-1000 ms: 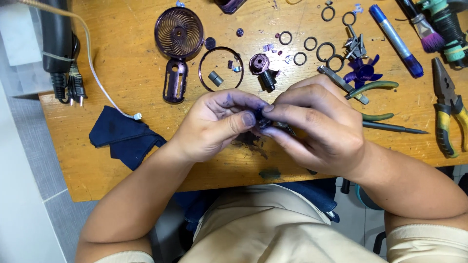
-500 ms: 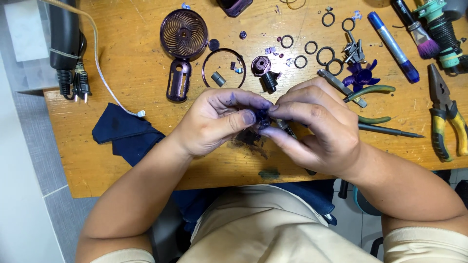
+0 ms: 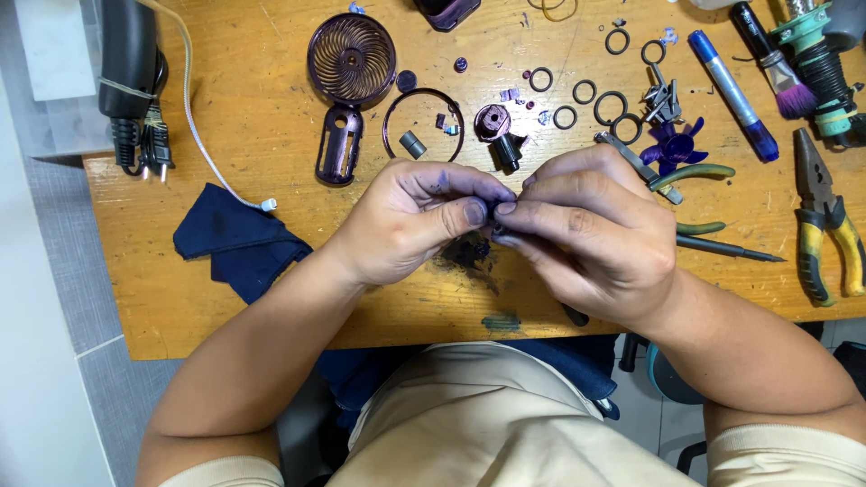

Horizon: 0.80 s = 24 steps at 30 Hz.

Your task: Repairing and assembling small internal components of a hair dryer using a marker and pliers

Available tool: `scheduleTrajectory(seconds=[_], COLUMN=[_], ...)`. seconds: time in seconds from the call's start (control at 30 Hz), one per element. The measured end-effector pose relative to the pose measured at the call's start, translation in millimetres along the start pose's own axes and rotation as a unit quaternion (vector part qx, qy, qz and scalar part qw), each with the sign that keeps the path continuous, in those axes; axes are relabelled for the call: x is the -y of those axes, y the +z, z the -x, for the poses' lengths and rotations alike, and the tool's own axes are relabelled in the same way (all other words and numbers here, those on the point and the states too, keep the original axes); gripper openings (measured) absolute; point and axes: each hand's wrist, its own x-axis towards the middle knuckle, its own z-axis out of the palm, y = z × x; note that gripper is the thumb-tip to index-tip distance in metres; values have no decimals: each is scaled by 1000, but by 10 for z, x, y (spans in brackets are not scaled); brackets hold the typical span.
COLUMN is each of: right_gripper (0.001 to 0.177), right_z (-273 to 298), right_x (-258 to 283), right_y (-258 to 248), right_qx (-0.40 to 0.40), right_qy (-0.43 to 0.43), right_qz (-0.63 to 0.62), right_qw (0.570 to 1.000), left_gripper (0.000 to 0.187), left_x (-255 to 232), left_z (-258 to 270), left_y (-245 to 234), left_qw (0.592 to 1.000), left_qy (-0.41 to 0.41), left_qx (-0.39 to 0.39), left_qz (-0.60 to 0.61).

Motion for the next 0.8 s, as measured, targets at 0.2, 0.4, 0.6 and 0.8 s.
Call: scheduleTrajectory(seconds=[0.2,0.4,0.6,0.8], right_gripper=[17,18,37,33], right_z=[21,29,79,12], right_x=[-8,-12,-57,14], right_y=[9,4,9,24], right_qx=[-6,-4,-9,-19], right_qy=[-4,0,7,17], right_qz=[2,-3,-9,-1], right_qw=[1000,1000,1000,1000], left_gripper=[23,23,27,28], left_x=[-14,43,-18,-197], left_z=[-3,10,40,20], left_y=[19,12,-14,21], left_qw=[1000,1000,999,1000], left_qy=[-6,-7,-15,-5], left_qx=[1,-6,-9,17], left_qz=[6,23,26,-3])
